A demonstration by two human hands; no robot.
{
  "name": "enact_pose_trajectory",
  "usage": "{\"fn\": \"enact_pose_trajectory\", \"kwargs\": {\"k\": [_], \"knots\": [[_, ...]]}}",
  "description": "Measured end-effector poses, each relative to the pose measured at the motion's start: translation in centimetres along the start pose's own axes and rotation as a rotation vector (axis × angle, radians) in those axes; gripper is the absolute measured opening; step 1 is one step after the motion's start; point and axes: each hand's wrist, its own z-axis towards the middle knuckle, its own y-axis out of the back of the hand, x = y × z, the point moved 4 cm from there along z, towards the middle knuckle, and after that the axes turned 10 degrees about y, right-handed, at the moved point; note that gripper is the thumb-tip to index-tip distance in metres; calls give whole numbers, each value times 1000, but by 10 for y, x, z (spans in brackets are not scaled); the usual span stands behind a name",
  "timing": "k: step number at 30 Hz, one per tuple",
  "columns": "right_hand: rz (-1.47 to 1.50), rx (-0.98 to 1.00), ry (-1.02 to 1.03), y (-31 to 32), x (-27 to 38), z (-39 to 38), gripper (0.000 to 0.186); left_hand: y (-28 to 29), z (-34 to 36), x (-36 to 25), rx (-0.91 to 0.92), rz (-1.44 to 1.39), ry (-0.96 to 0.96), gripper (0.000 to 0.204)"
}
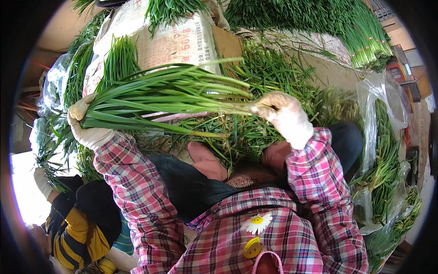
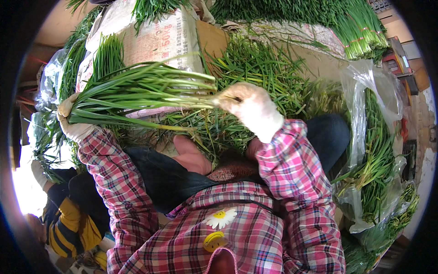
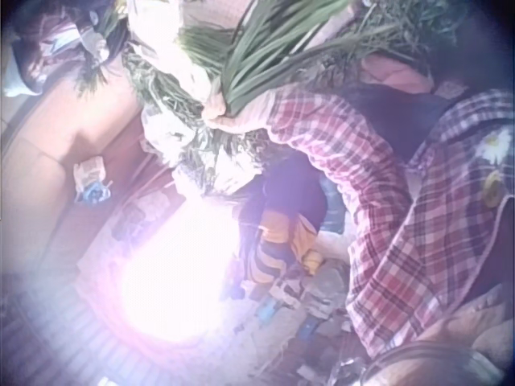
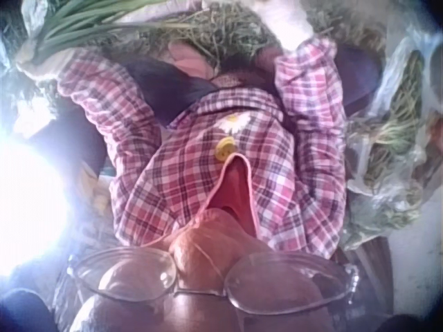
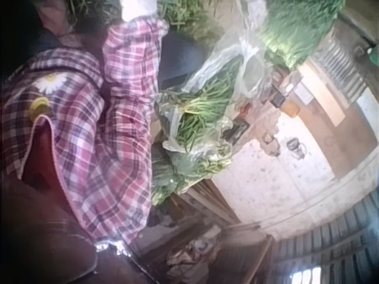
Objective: The person sits on the floor and trims the root ends of green onions by hand. They repeatedly pick up bunches, align the roots, and pull off the unwanted ends, placing trimmed onions aside.
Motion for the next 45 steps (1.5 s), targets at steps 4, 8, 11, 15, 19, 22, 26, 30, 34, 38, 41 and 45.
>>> {"fn": "enact_pose_trajectory", "kwargs": {"k": [4, 8, 11, 15, 19, 22, 26, 30, 34, 38, 41, 45], "knots": [[-286, 262, -323, 22, -23, -29, 11, 18, -2, -18, -234, 77, -107, 10], [-121, -122, 93, 32, 10, -23, 15, 23, -4, -13, -304, 331, -200, 12], [-279, -278, 452, 27, 48, -3, 25, 19, -5, 3, -347, 338, -136, 20], [-311, -71, 432, -15, 58, 33, 22, 11, -6, 24, -359, 372, -28, 21], [-152, -141, 273, -18, 41, 36, 14, 7, -6, 30, -377, 428, 22, 25], [-239, -52, 236, -3, 27, 30, 12, 7, -3, 28, -304, 462, 32, 27], [-69, -101, 77, 26, 5, 11, 12, 11, -3, 16, -381, 576, -87, 29], [417, -360, -212, 54, -27, -20, 16, 12, -5, 10, -478, 542, -117, 29], [551, -600, -81, 65, -27, -32, 20, 10, -5, 15, -516, 540, -104, 27], [534, -347, -85, 29, 2, -16, 13, 7, -3, 20, -490, 539, -103, 27], [-217, -312, 428, 10, 35, 14, 14, 7, -1, 25, -439, 489, -49, 26], [-156, -171, 348, -24, 32, 35, 17, 6, -1, 28, -400, 520, -43, 25]]}}
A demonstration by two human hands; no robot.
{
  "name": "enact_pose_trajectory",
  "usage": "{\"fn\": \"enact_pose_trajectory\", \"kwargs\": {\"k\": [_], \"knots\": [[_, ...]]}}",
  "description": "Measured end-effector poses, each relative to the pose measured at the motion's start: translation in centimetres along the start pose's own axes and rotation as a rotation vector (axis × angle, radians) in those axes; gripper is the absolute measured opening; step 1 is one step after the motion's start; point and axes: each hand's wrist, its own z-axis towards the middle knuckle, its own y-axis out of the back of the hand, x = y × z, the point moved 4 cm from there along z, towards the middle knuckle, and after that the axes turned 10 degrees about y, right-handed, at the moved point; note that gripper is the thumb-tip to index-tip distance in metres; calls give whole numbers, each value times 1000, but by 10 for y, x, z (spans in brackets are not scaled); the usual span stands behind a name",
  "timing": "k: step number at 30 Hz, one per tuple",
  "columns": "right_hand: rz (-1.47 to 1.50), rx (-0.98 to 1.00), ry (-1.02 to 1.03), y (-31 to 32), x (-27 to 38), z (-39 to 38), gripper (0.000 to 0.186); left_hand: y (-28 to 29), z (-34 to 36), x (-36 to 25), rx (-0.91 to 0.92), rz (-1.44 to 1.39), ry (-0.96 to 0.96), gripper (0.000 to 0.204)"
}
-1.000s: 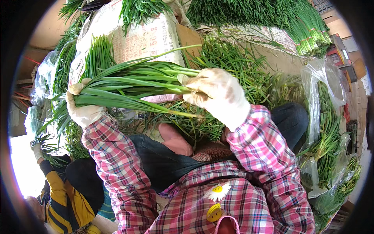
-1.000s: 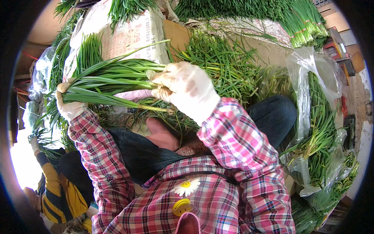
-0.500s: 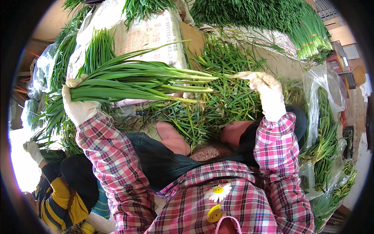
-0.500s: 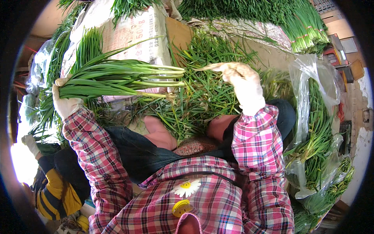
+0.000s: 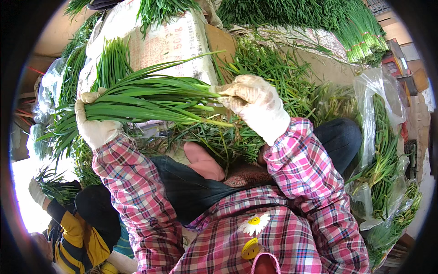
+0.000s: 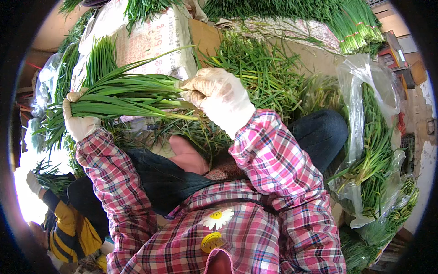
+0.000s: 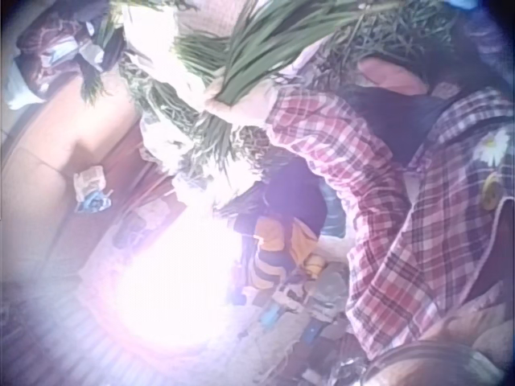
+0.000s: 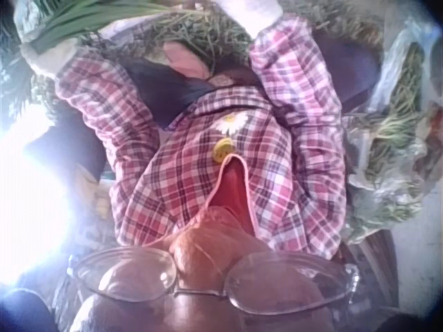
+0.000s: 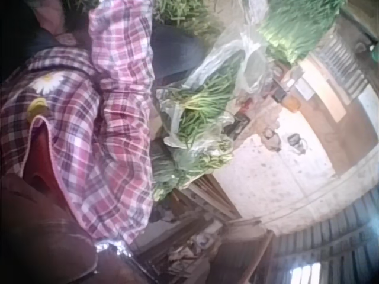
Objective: The person sits on the floor and trims the root ends of green onions by hand. They repeatedly pick up bunches, align the roots, and pull off the unwanted ends, placing trimmed onions aside.
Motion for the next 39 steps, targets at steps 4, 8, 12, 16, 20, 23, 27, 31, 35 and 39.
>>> {"fn": "enact_pose_trajectory", "kwargs": {"k": [4, 8, 12, 16, 20, 23, 27, 31, 35, 39], "knots": [[364, -18, -264, -5, -10, -9, 17, 0, 0, 2, 23, -82, 36, 25], [413, -86, -308, 12, -16, -18, 16, -2, 2, 5, 97, -60, 82, 25], [512, -175, -541, 40, -28, -34, 17, 2, 2, -1, -15, -15, -31, 24], [219, -69, -387, 39, -13, -33, 16, 0, 1, -1, -84, 17, -72, 22], [-65, 55, 101, -6, 15, -12, 20, -8, -2, 5, -80, 108, -119, 20], [131, 91, -25, -31, 12, -9, 23, -11, -3, 9, -73, 43, -68, 19], [659, 111, -542, -45, -3, -26, 24, -12, -3, 10, -20, -12, -49, 18], [957, 171, -552, -52, 0, -33, 29, -9, -3, 9, -106, 38, -94, 19], [1120, 279, -699, -62, 2, -38, 27, -15, -4, 8, -57, 77, -136, 22], [1348, 257, -624, -61, 11, -37, 43, -17, -6, 9, -62, 84, -143, 22]]}}
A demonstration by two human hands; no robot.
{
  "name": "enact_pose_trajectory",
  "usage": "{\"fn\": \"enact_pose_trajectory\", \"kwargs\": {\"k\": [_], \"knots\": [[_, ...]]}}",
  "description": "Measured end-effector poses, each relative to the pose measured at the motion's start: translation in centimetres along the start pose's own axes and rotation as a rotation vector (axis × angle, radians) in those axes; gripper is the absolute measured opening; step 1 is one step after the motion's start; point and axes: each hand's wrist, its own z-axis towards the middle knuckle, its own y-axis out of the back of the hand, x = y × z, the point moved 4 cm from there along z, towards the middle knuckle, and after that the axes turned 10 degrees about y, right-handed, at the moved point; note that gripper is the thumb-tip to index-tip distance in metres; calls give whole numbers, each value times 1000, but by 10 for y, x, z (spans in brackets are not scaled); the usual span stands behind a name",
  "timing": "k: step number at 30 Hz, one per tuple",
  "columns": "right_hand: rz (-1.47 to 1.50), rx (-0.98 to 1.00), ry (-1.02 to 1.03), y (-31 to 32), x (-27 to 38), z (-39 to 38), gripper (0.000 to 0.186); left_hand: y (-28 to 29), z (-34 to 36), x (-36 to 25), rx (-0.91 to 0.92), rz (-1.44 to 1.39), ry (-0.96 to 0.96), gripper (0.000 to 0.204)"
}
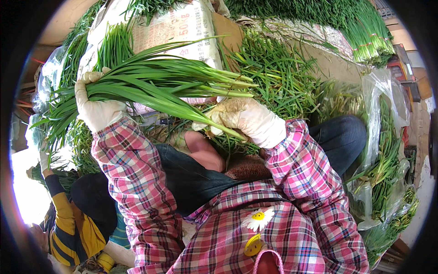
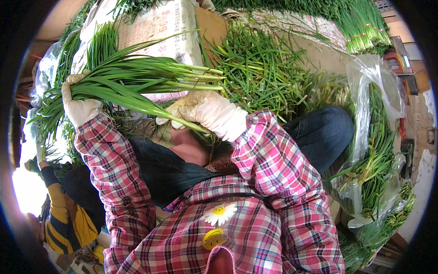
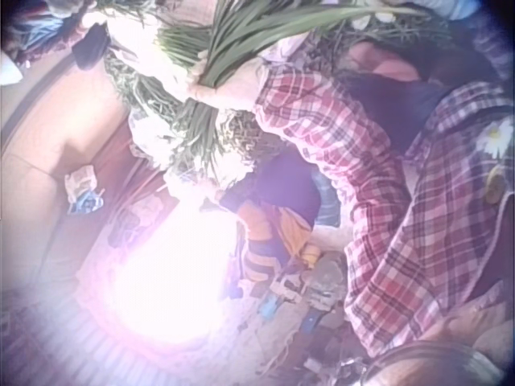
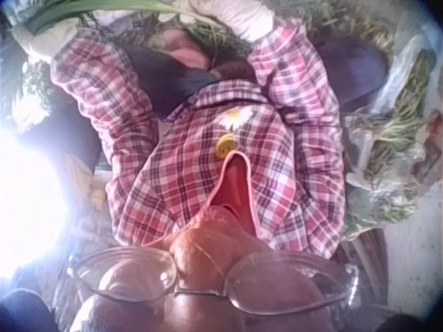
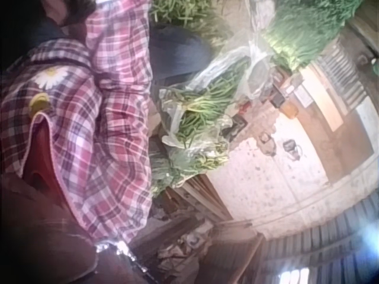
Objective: The person sits on the floor and trims the root ends of green onions by hand. They repeatedly pick up bunches, align the roots, and pull off the unwanted ends, placing trimmed onions aside.
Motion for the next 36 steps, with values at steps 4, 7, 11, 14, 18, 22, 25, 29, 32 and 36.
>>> {"fn": "enact_pose_trajectory", "kwargs": {"k": [4, 7, 11, 14, 18, 22, 25, 29, 32, 36], "knots": [[126, -7, -76, -3, -1, -4, 45, 2, 1, 1, 38, -11, 23, 22], [92, -5, -108, -3, -1, -3, 43, 9, 7, -2, 34, -123, 65, 23], [55, 37, -91, -1, 5, -4, 34, 19, 14, -7, 89, -52, 72, 28], [106, 60, -163, -1, 8, -10, 33, 28, 16, -10, 92, -57, 71, 31], [38, 113, -177, 2, 13, -18, 40, 32, 19, -14, 143, -160, 103, 33], [42, 159, -108, 10, 23, -25, 42, 37, 21, -19, 45, -62, 10, 32], [-48, 176, -104, 20, 34, -36, 35, 39, 21, -21, 31, -56, -3, 30], [61, 222, -90, 33, 50, -57, 35, 47, 22, -24, -9, -133, -9, 24], [109, 269, -23, 40, 50, -65, 44, 55, 23, -23, 3, -126, 23, 26], [-210, -54, -134, 47, 30, -54, 44, 72, 23, -12, -183, 51, 156, 29]]}}
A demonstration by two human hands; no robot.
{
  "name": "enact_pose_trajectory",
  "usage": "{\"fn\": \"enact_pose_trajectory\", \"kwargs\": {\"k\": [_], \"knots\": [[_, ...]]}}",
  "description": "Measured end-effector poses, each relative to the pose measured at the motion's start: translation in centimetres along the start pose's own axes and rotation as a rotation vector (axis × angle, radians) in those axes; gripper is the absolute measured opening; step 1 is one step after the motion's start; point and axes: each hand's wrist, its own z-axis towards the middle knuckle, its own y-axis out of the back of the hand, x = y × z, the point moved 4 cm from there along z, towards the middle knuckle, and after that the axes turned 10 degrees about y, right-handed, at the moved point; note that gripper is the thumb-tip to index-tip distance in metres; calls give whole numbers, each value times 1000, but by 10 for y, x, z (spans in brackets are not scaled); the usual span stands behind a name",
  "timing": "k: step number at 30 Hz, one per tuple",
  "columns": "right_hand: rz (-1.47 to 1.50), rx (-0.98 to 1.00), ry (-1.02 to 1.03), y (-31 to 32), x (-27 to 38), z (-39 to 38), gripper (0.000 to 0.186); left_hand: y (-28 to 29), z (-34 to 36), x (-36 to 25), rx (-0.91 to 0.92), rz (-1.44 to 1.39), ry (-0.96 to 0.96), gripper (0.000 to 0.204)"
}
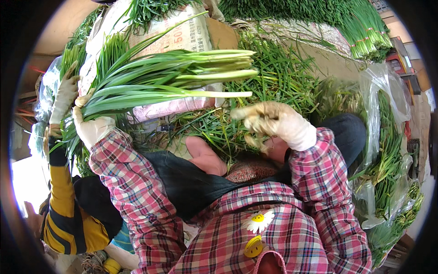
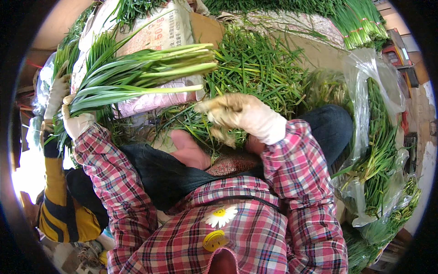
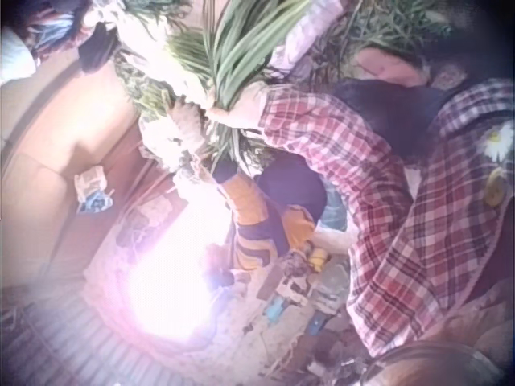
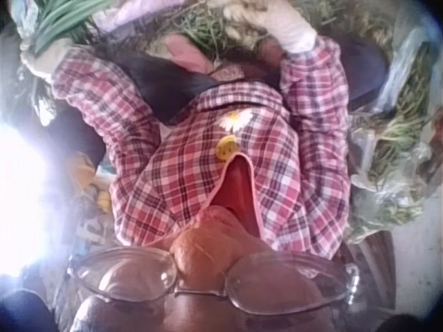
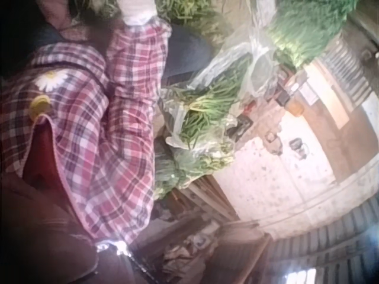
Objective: The person sits on the floor and trims the root ends of green onions by hand. They repeatedly pick up bunches, align the roots, and pull off the unwanted ends, placing trimmed onions aside.
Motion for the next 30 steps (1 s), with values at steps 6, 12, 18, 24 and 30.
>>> {"fn": "enact_pose_trajectory", "kwargs": {"k": [6, 12, 18, 24, 30], "knots": [[103, -235, 96, -28, 15, 23, 38, -39, -7, 22, 209, -175, 171, 23], [94, -369, 274, 7, 24, 55, 43, -78, -29, 33, 245, -247, 297, 9], [44, -371, 248, 11, 19, 31, 32, -40, -5, 36, 139, -353, 337, 6], [-494, -5, -278, -6, -21, 4, 30, 2, 22, 22, 12, -194, 224, 11], [-226, -452, 421, 3, 27, 10, 31, -12, 8, 27, 37, -319, 283, 9]]}}
